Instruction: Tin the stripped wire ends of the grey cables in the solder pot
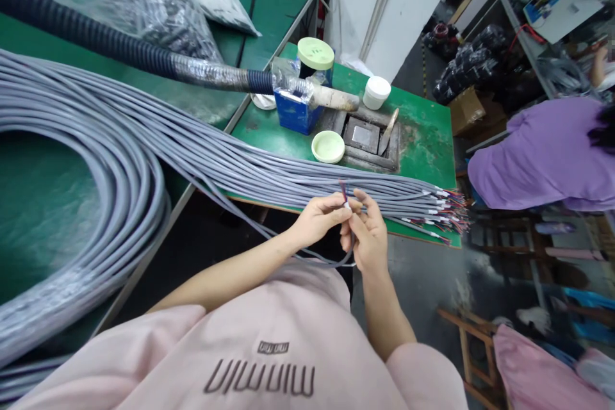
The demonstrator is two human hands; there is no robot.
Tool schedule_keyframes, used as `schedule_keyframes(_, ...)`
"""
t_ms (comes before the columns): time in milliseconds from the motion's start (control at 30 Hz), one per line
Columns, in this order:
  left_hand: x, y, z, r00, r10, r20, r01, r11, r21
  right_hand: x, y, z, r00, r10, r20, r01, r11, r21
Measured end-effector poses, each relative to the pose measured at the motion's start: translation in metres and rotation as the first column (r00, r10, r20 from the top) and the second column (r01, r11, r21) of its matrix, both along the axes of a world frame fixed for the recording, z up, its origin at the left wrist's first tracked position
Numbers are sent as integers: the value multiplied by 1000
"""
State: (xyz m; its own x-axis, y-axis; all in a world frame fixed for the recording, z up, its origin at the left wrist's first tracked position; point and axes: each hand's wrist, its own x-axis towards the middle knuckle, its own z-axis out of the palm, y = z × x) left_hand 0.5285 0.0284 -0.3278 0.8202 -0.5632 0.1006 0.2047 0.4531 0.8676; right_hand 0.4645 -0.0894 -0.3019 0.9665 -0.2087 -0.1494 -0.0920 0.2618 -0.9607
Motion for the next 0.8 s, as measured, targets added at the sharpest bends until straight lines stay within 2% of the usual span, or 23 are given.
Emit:
schedule_keyframes(33, 0, 1, 0, 995, -89, -44, 89, 996, -1, -1, -3, 1, 999, 31, -18, -31, 999, -40)
schedule_keyframes(100, -1, 2, 1, 984, -152, -97, 153, 988, 6, -1, -14, 6, 995, 93, -31, -97, 975, -198)
schedule_keyframes(167, -1, 3, 2, 984, -135, -116, 139, 990, 20, 1, -28, 15, 993, 113, 13, -96, 890, -446)
schedule_keyframes(233, -2, 2, 4, 982, -146, -118, 152, 987, 44, 7, -38, 26, 989, 104, 108, -8, 757, -653)
schedule_keyframes(300, -4, 2, 5, 978, -174, -114, 183, 980, 72, 13, -40, 36, 975, 128, 182, 51, 669, -742)
schedule_keyframes(367, -7, 1, 5, 977, -190, -99, 200, 975, 92, 19, -35, 43, 965, 140, 221, 81, 644, -761)
schedule_keyframes(467, -10, 0, 5, 982, -183, -43, 186, 978, 91, 27, -22, 43, 966, 73, 249, 138, 671, -729)
schedule_keyframes(533, -10, 0, 5, 986, -164, 13, 162, 982, 100, 33, -15, 37, 970, 0, 245, 161, 753, -637)
schedule_keyframes(600, -9, 0, 7, 988, -149, 48, 143, 982, 121, 39, -13, 28, 973, -65, 220, 167, 857, -487)
schedule_keyframes(667, -9, 1, 9, 989, -142, 50, 134, 981, 137, 46, -16, 21, 973, -127, 195, 186, 928, -322)
schedule_keyframes(733, -10, 2, 11, 986, -167, 17, 164, 977, 137, 50, -27, 18, 955, -215, 206, 249, 956, -157)
schedule_keyframes(800, -10, 3, 12, 973, -226, -54, 231, 966, 116, 50, -43, 19, 918, -304, 253, 321, 947, -28)
